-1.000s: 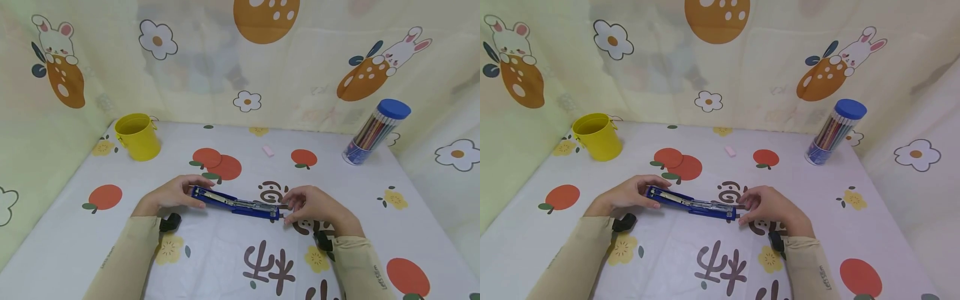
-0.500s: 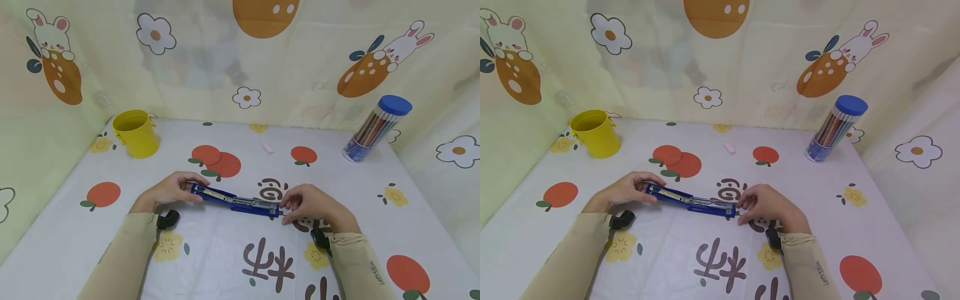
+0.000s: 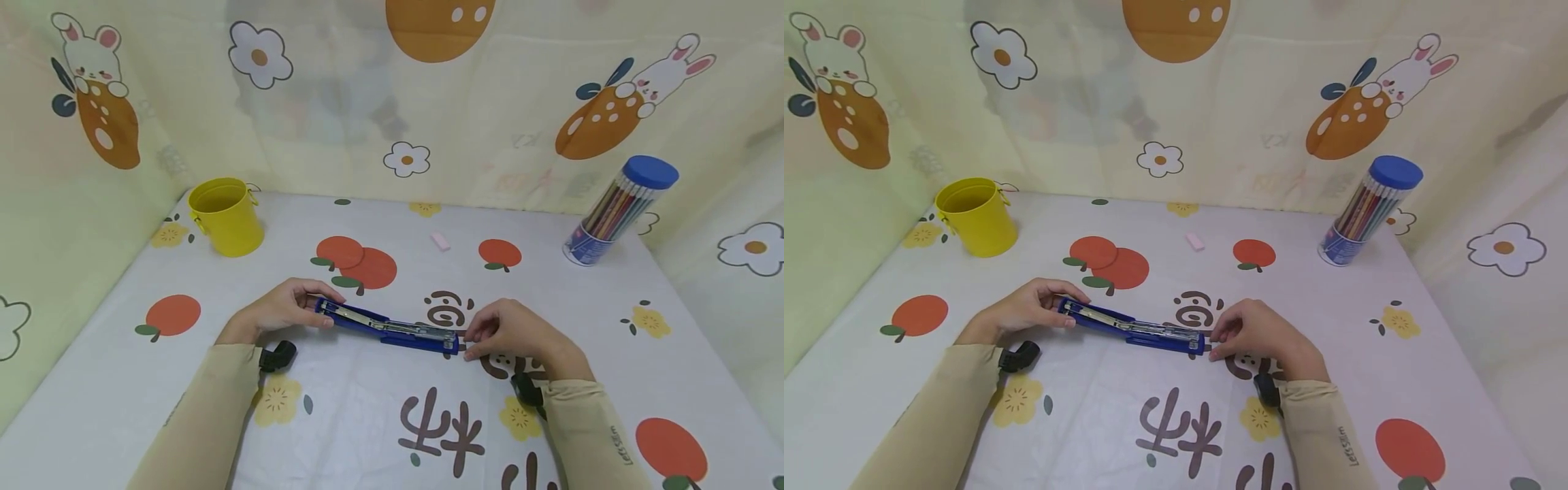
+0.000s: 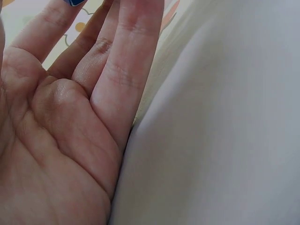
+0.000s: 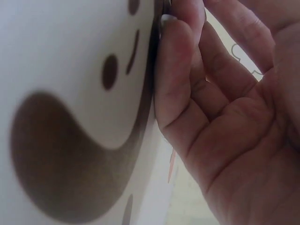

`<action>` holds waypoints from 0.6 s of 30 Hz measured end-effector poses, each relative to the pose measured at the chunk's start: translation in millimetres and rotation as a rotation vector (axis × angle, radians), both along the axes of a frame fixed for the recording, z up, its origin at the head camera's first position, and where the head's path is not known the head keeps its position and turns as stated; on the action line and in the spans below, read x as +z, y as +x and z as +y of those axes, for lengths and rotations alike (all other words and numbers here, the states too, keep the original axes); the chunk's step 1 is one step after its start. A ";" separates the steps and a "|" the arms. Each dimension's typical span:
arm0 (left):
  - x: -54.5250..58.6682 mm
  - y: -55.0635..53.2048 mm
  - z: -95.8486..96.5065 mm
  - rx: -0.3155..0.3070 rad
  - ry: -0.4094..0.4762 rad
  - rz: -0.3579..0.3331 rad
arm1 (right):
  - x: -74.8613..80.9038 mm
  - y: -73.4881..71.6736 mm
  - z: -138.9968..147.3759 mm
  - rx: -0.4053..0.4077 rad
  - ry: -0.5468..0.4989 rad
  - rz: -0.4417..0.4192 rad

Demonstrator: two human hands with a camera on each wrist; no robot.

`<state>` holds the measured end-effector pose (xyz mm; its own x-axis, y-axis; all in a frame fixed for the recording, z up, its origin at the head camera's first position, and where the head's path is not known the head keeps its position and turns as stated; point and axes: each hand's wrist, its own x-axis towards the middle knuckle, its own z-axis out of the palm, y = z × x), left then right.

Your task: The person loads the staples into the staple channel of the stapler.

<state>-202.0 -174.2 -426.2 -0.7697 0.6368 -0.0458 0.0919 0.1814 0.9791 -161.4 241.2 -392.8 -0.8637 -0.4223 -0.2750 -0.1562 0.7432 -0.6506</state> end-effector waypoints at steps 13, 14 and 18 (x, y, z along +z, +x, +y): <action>-0.7 -1.5 1.1 -0.002 0.013 -0.017 | 0.3 0.0 2.5 -0.008 -0.001 0.004; -0.7 -1.2 0.9 0.002 0.009 -0.016 | 0.2 0.1 2.4 -0.009 0.000 0.003; -0.4 0.2 0.0 0.015 -0.010 -0.002 | -0.1 0.5 1.0 -0.007 0.000 -0.002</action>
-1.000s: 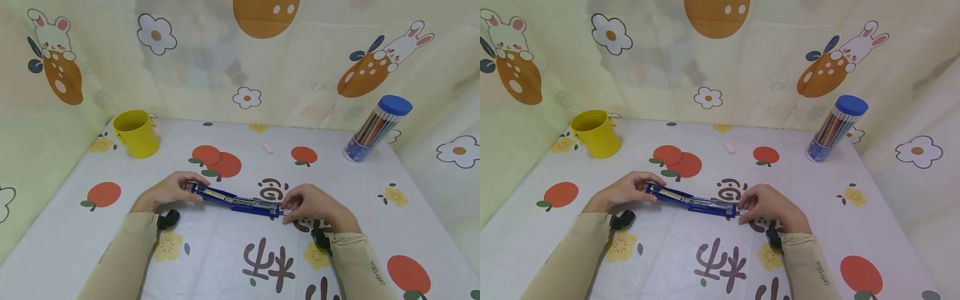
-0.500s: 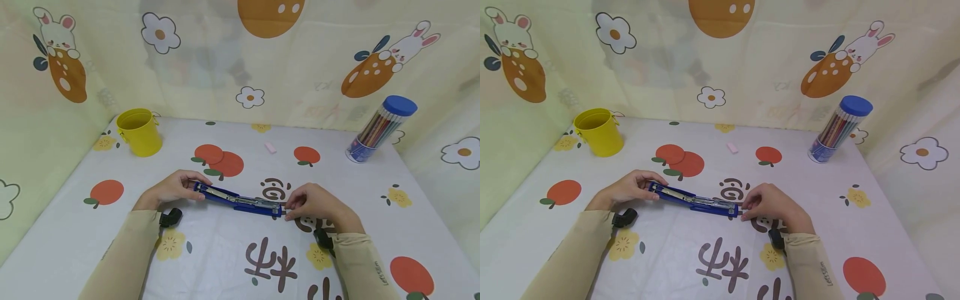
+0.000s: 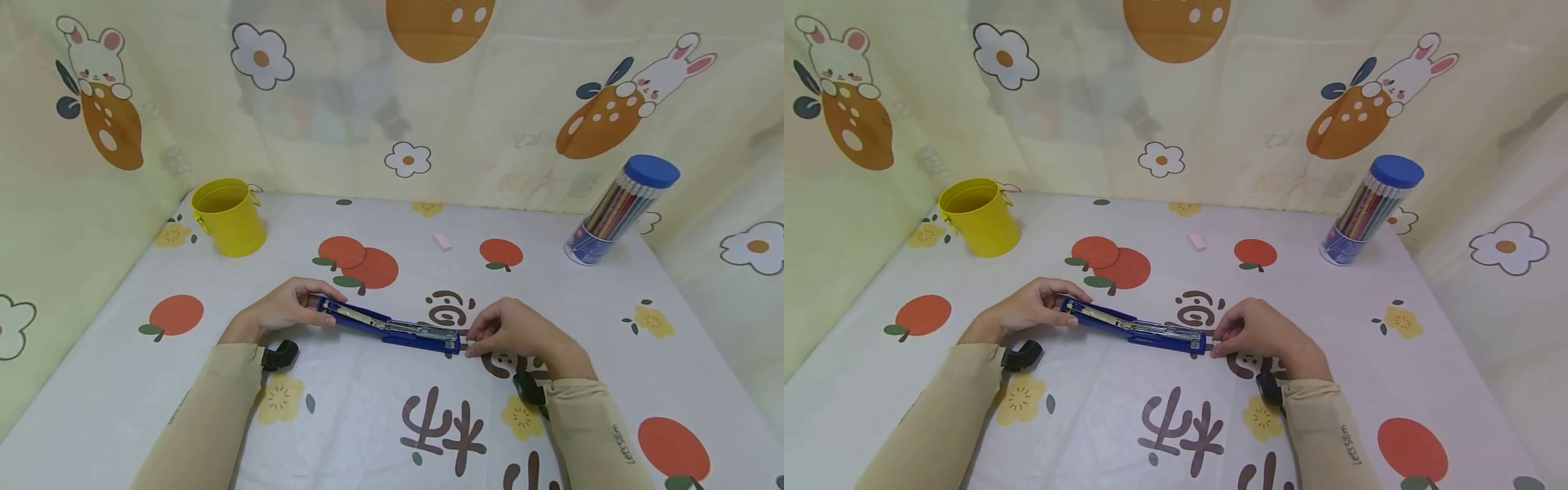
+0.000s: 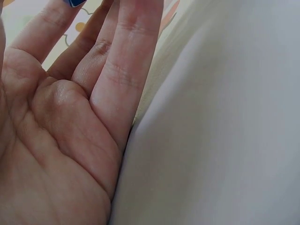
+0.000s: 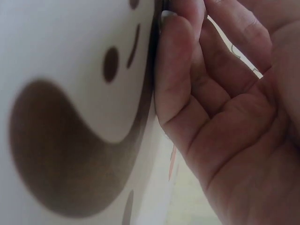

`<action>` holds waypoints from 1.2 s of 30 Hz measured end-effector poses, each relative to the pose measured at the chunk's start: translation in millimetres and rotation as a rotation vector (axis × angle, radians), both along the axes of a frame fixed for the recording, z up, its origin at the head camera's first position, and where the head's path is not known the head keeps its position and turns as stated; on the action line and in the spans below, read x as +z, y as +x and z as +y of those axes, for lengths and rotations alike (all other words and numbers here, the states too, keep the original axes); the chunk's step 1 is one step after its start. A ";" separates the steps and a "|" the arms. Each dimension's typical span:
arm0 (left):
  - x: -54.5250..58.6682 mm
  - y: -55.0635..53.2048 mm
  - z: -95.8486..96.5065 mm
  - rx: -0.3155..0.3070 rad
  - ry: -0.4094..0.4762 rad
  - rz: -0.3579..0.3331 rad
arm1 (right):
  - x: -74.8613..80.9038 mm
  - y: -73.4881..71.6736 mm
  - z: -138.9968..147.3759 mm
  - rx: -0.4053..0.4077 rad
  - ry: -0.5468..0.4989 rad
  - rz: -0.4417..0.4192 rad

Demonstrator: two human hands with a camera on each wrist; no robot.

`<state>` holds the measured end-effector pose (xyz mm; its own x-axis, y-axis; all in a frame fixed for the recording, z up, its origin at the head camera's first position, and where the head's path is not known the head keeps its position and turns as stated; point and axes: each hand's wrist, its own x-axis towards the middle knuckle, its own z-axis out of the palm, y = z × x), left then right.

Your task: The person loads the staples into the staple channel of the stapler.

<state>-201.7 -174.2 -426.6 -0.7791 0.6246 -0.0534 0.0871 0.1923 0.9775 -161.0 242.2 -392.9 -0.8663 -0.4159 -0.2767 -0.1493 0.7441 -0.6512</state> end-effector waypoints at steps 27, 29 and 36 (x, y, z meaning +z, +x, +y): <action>0.2 1.3 0.8 -0.003 0.021 0.004 | 10.2 1.6 0.7 -0.007 -0.160 0.122; 0.4 1.5 0.7 -0.002 0.021 0.005 | 11.5 2.1 -2.1 0.011 -0.170 0.146; 0.9 1.7 1.0 0.004 0.005 -0.001 | 14.2 4.6 -16.4 0.056 -0.189 0.171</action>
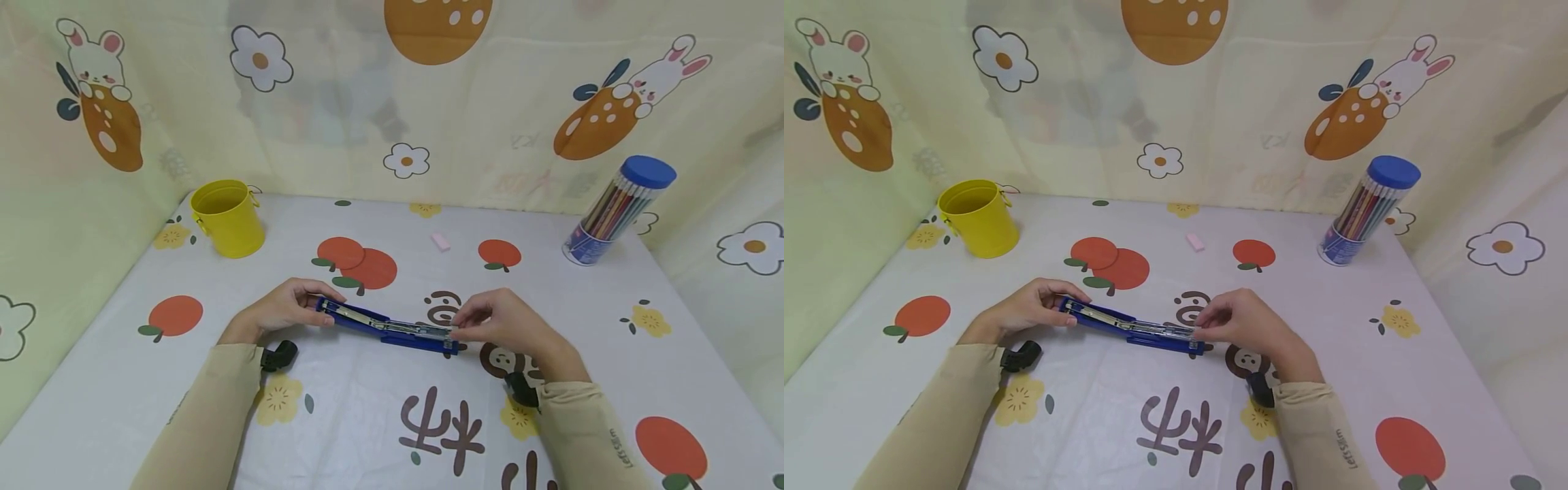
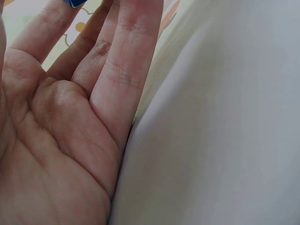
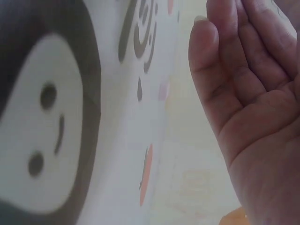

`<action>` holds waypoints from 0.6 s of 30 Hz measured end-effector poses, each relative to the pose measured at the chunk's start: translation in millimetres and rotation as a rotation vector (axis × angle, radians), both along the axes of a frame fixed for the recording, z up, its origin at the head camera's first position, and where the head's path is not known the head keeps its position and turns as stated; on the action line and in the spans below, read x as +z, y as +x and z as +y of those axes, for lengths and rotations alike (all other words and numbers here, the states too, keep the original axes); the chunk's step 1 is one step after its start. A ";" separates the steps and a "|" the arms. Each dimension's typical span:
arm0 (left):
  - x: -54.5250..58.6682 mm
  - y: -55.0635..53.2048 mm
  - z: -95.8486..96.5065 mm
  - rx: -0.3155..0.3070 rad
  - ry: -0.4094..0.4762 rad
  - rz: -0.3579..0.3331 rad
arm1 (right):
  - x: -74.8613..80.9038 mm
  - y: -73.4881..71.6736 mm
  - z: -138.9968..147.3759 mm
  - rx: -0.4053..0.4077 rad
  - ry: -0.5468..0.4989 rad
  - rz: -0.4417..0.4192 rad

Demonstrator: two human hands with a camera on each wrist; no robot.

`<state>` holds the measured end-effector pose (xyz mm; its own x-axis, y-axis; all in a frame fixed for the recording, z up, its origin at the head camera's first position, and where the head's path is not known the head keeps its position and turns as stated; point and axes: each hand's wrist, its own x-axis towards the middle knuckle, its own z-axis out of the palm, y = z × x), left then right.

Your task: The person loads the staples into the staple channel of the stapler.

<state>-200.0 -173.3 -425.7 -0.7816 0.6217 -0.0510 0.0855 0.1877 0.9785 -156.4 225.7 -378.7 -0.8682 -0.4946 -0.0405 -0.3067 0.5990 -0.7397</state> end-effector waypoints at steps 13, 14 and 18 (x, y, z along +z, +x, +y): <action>-0.9 -1.1 -0.6 -0.009 0.019 0.010 | -4.0 1.2 -15.3 -0.002 0.038 -0.025; -0.9 -1.1 -0.5 -0.009 0.019 0.007 | -4.2 1.2 -15.5 -0.003 0.039 -0.025; -1.3 -1.5 -0.2 -0.004 0.016 -0.001 | -5.3 1.4 -16.4 -0.012 0.047 -0.018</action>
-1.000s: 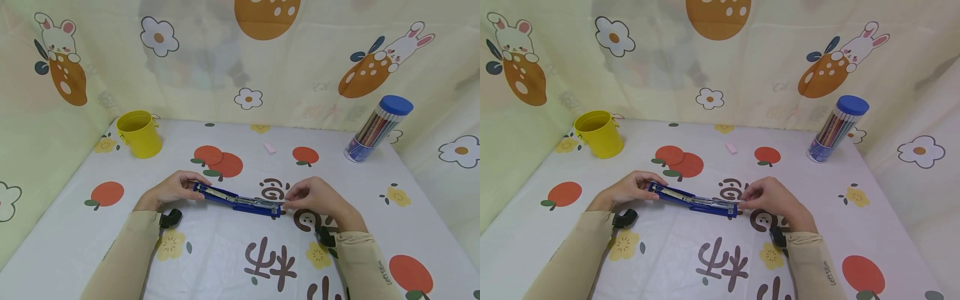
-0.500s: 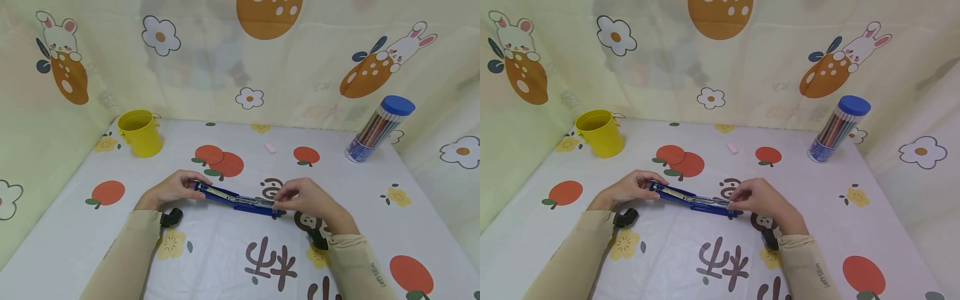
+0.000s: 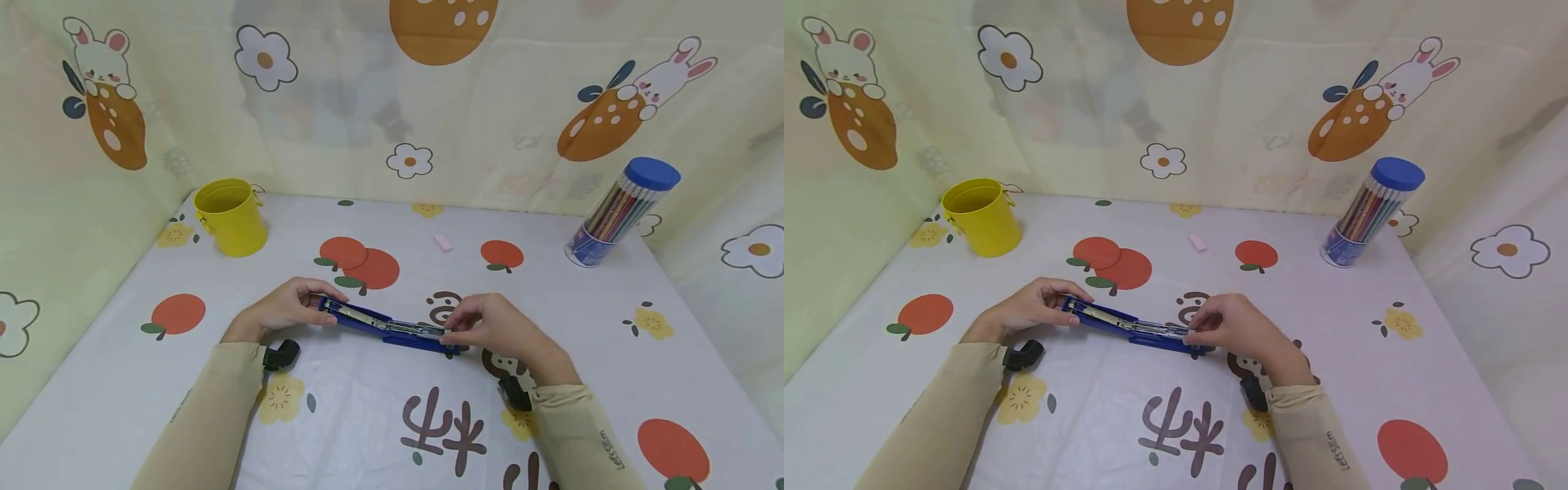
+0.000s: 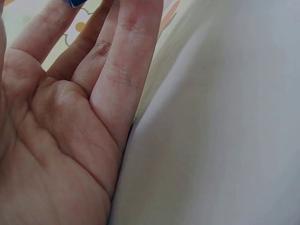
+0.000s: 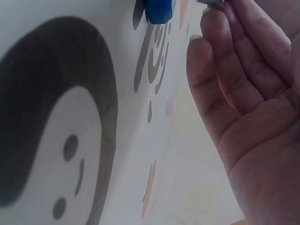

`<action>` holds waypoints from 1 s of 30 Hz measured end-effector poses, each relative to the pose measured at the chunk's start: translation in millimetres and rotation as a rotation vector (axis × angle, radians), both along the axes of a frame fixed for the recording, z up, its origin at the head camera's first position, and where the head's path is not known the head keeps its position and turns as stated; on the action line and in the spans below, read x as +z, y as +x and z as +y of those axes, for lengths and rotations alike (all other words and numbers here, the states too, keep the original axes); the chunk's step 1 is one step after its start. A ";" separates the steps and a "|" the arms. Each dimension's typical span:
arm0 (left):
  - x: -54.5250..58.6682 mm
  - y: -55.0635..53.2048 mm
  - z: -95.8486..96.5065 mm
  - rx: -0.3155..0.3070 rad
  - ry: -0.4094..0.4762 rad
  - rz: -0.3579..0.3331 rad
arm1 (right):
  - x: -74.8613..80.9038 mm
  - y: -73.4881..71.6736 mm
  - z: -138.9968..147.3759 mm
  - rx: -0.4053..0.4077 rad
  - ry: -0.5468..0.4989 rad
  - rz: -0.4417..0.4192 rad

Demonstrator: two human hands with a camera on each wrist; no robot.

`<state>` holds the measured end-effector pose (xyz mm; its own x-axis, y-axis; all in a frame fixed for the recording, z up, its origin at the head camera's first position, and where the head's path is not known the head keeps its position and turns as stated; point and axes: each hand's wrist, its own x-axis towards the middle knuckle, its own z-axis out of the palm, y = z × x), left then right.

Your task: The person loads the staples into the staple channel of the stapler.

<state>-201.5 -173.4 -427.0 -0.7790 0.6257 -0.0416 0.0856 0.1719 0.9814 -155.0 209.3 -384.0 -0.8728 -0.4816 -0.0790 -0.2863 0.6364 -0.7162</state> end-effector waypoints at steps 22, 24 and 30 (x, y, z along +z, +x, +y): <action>-0.7 -1.5 -0.2 -0.009 -0.007 -0.005 | -4.2 -1.1 0.6 0.012 -0.007 0.010; -0.7 -1.1 -0.6 -0.009 -0.006 -0.001 | -4.6 -1.3 1.0 0.005 -0.007 0.006; -1.1 -1.6 -0.2 -0.013 0.001 0.008 | -5.0 -1.4 2.9 -0.007 -0.005 -0.011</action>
